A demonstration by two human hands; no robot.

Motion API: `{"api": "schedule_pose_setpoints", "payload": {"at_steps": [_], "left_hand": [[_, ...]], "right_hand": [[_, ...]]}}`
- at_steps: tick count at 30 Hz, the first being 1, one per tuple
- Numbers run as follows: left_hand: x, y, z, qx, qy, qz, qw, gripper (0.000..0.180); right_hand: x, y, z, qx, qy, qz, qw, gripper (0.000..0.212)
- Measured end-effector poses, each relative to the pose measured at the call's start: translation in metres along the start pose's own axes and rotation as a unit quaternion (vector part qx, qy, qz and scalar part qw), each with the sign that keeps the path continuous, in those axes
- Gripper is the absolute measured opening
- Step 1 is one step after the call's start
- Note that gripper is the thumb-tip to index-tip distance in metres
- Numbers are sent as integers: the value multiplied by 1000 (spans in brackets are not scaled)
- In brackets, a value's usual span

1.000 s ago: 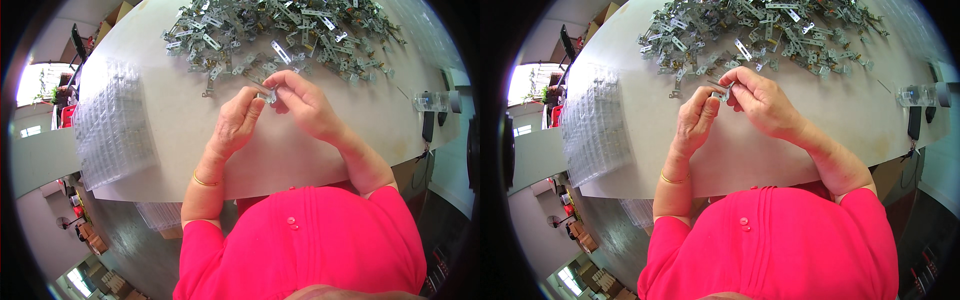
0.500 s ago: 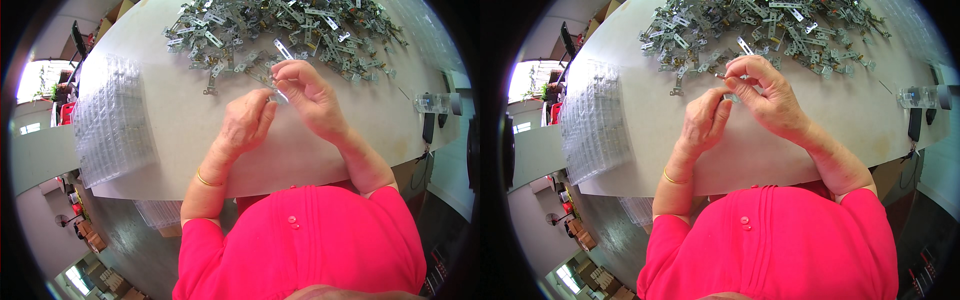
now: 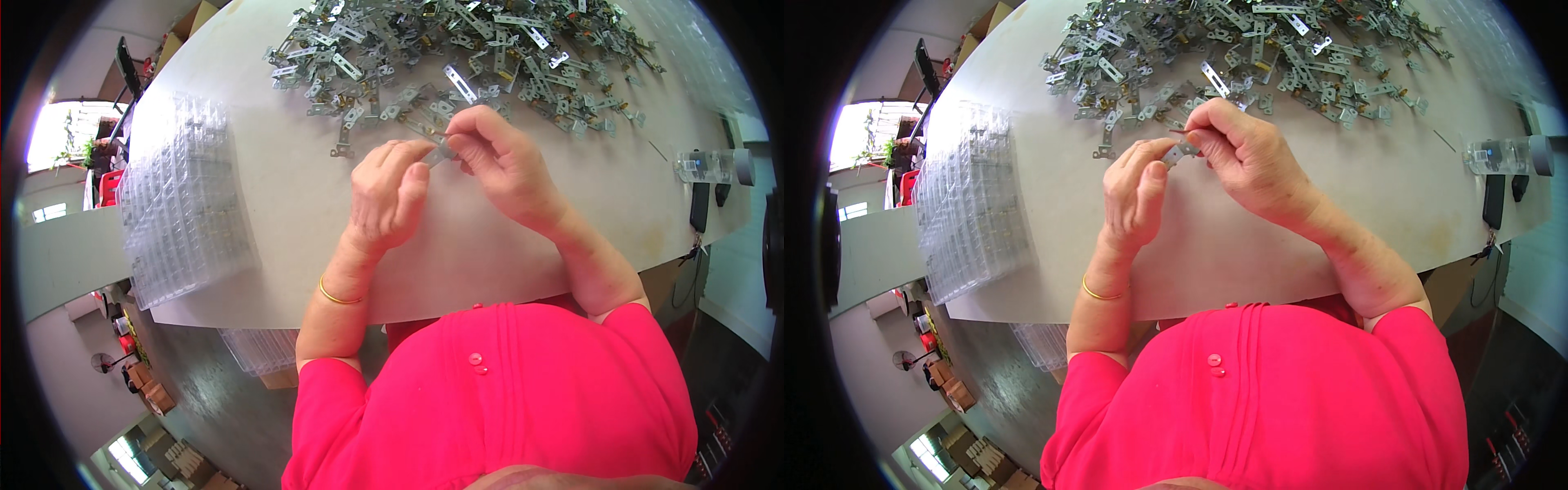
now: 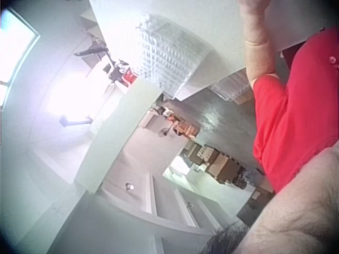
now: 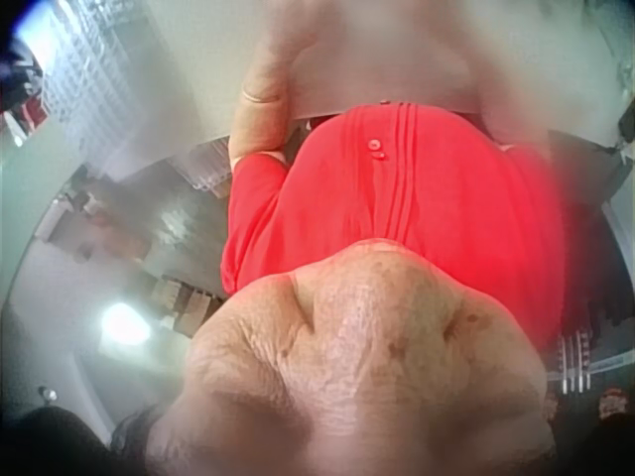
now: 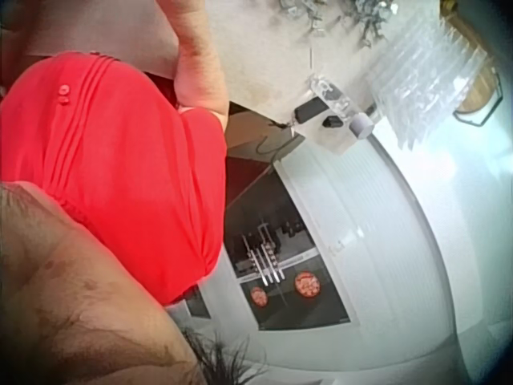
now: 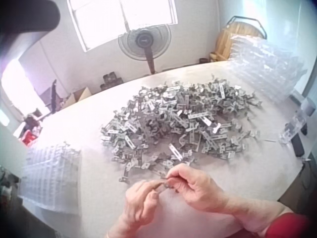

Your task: The person picks metal components from a pile on the table, fits the pieces together by hand, and places the assembled parts into the compartments of a plastic tray.

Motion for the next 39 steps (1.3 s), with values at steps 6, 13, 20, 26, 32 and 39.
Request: {"api": "schedule_pose_setpoints", "payload": {"at_steps": [6, 13, 20, 26, 32, 39], "left_hand": [[-19, 14, 24, -165, 388, -286, 861, 40], [-23, 18, 36, -142, 522, -306, 783, 41], [-41, 15, 27, -33, 570, -286, 770, 40], [-42, 17, 28, -31, 557, -257, 789, 45], [-41, 14, 30, -13, 524, -233, 819, 50], [-41, 8, 22, -12, 460, -212, 862, 46]], "right_hand": [[-6, -5, -12, 26, -6, -9, 1000, 6], [-16, -7, -23, 93, 46, -106, 989, 6], [-27, 3, -1, 25, 82, -82, 993, 4], [-29, 7, 6, 6, 110, -75, 991, 6], [-35, 10, 11, -3, 175, -164, 971, 8], [-34, 3, 11, -22, 197, -147, 969, 10]]}}
Point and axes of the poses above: each hand's wrist, its own y-axis away from the middle knuckle, its own z-axis out of the palm, x = y × z, the point moved 8 cm from there along -y, towards the middle knuckle, and after that the axes turned 5 degrees about -y, right-handed, at the moved point
